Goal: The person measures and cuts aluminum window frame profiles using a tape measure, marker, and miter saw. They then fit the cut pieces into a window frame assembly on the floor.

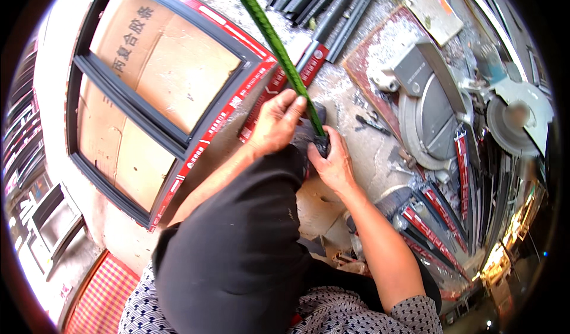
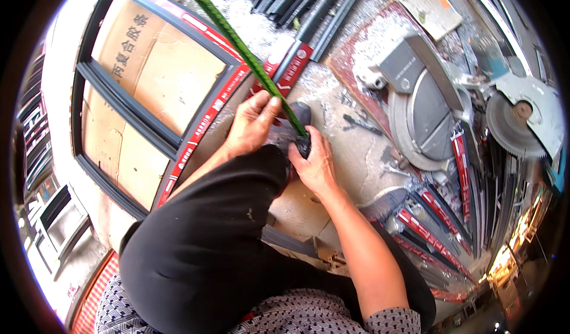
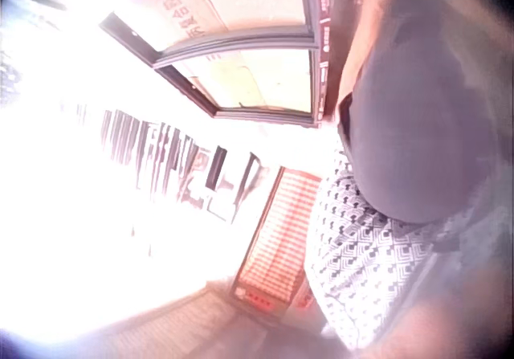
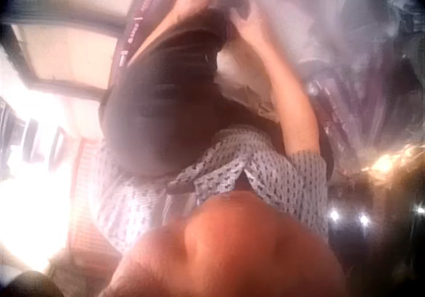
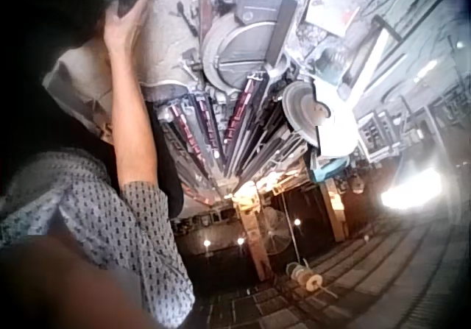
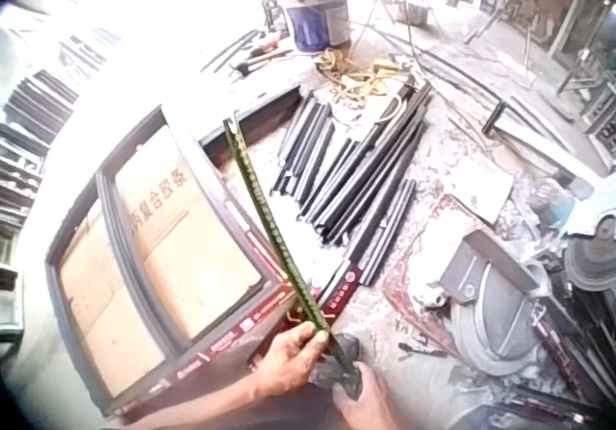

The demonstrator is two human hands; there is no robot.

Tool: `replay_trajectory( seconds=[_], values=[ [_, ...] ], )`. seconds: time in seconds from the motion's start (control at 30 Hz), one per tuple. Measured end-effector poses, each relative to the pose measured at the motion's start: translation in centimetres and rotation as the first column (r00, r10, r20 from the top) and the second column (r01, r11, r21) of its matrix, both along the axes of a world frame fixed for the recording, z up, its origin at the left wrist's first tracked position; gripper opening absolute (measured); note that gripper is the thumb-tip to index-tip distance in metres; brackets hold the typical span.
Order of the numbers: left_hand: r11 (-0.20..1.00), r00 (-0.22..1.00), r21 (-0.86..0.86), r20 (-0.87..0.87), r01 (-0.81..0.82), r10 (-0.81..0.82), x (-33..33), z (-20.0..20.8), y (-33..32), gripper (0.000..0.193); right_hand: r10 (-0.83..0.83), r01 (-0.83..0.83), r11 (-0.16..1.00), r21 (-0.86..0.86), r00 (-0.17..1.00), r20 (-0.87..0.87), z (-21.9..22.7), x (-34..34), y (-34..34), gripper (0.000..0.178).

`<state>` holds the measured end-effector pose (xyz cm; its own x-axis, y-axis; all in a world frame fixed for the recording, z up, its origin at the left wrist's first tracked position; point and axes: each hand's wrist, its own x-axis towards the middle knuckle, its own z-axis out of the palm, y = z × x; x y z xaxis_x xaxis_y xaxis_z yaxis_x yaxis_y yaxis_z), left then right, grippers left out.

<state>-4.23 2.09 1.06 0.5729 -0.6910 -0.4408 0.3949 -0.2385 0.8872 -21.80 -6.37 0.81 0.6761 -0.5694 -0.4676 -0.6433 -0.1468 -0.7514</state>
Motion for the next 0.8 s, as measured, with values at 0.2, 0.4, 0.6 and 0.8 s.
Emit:
replay_trajectory(
  seconds=[0.2, 0.4, 0.6, 0.8],
  values=[
    [0.996, 0.996, -0.017, 0.045, -0.082, 0.083, 1.3, 0.2, 0.2, 0.024, 0.063, -0.061, 0.996, -0.061, 0.997, 0.044, 1.1, 0.5, -1.3, 0.053],
    [0.953, 0.959, -0.105, -0.033, -0.285, 0.283, 6.6, 1.1, 2.4, 0.026, 0.157, -0.156, 0.984, -0.092, 0.988, 0.001, 1.1, -2.4, -2.3, 0.047],
    [0.900, 0.902, -0.118, 0.059, -0.419, 0.427, 15.2, 0.1, 4.1, 0.027, 0.136, -0.168, 0.974, -0.154, 0.971, -0.194, -0.4, -12.3, -3.9, 0.037],
    [0.826, 0.835, -0.146, 0.000, -0.545, 0.551, 21.4, -0.1, 6.6, 0.024, 0.143, -0.210, 0.959, -0.188, 0.938, -0.317, -1.1, -17.8, -4.6, 0.029]
  ],
)
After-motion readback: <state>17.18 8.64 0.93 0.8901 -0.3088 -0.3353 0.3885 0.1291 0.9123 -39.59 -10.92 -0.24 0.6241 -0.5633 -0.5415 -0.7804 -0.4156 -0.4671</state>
